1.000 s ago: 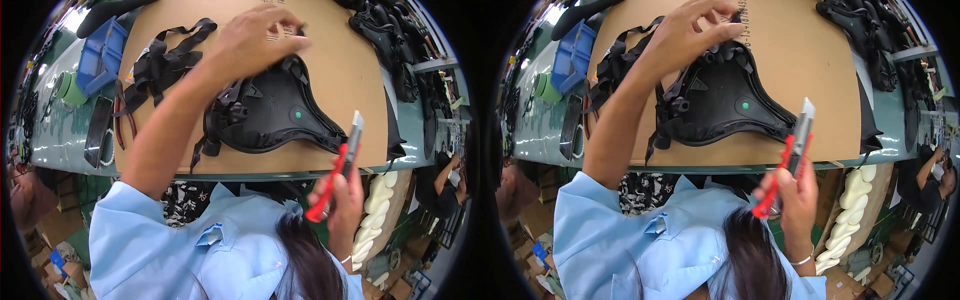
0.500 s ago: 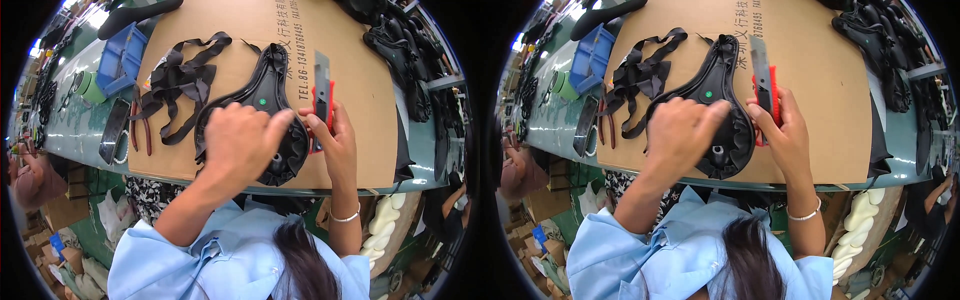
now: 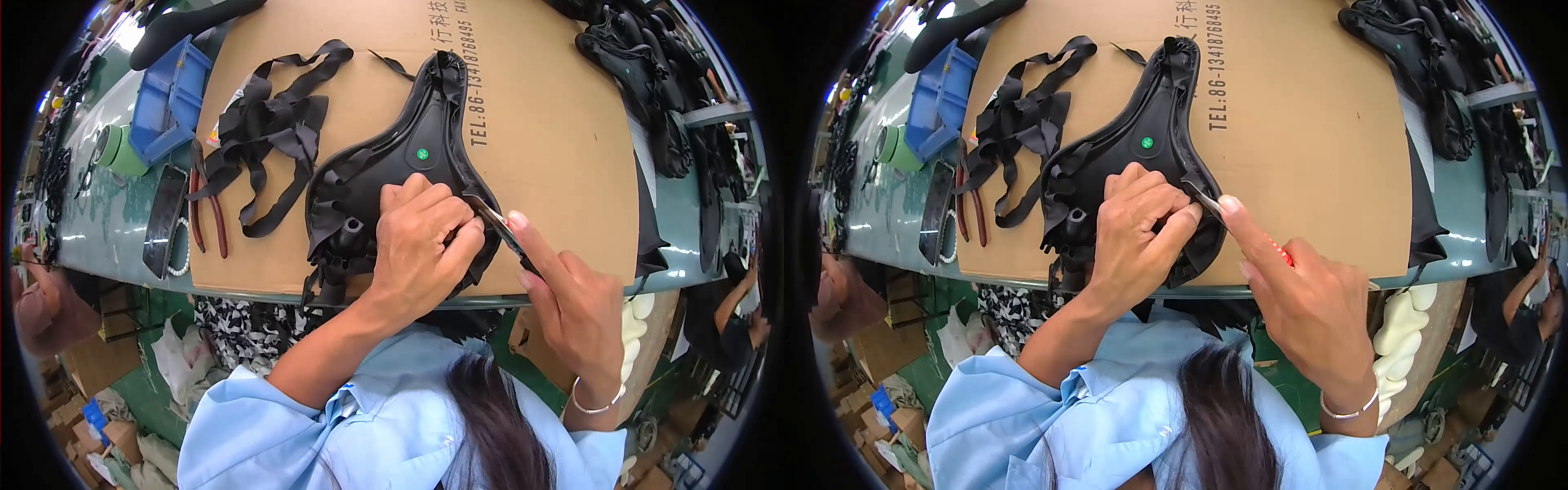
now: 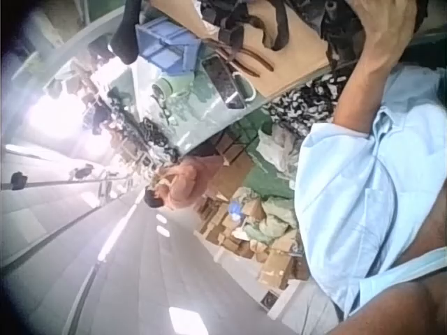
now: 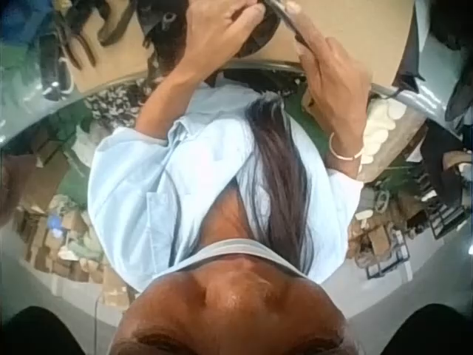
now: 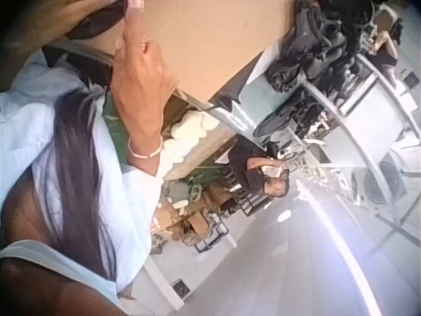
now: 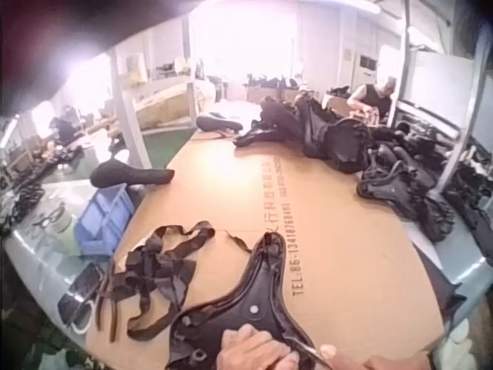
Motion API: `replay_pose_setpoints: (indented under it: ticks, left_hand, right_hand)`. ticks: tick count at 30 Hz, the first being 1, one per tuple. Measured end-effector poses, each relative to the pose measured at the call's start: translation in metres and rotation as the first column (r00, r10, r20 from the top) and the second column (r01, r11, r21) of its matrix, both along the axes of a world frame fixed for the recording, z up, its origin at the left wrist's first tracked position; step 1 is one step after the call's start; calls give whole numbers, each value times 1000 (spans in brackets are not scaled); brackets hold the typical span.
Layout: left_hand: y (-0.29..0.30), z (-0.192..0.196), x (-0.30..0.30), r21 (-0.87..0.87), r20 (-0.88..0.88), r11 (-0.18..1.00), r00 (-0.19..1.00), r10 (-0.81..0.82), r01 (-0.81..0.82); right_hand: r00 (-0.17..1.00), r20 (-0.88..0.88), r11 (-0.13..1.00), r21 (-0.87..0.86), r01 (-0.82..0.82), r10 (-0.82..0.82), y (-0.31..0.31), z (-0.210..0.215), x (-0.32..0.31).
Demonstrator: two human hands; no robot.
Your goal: Trimming excess material from bicycle saddles using a utility knife.
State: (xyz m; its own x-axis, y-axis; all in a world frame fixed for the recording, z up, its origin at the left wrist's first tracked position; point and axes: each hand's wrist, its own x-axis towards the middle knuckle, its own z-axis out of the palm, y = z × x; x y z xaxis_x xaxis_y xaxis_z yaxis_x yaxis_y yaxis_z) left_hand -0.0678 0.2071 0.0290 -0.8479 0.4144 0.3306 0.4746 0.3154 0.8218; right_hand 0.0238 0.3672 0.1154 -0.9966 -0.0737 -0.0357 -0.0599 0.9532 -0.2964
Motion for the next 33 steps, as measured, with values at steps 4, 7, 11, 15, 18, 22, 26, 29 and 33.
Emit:
replay_pose_setpoints:
  ticks: [4,7,11,15,18,22,26,29,33]
  left_hand:
    - [3,-3,1,40,-55,999,998,32,-30]
    - [0,-10,-1,189,-40,976,993,114,-104]
    - [3,-4,1,307,22,930,978,207,-204]
    - [-3,-2,14,346,63,892,956,286,-289]
    - [-6,2,9,283,159,923,962,222,-260]
    - [-8,-1,9,235,194,936,956,220,-263]
    - [-7,-1,7,310,172,913,960,221,-266]
    - [-5,-8,5,402,111,863,952,285,-306]
    - [-1,-20,0,624,67,723,943,327,-295]
  right_hand:
    - [1000,-25,984,175,17,-13,-13,6,10]
    - [988,94,982,151,110,-125,-30,2,27]
    - [961,-72,963,25,268,-266,-50,-30,56]
    - [947,-85,951,-33,308,-310,-55,-33,64]
    - [949,-188,929,-323,183,-252,-23,-41,36]
    - [970,-224,987,-151,61,-94,-18,-16,2]
    - [998,-53,998,52,-33,36,-14,3,-11]
    - [992,122,996,83,35,-45,-17,16,7]
    - [972,43,971,-61,232,-229,-35,-15,44]
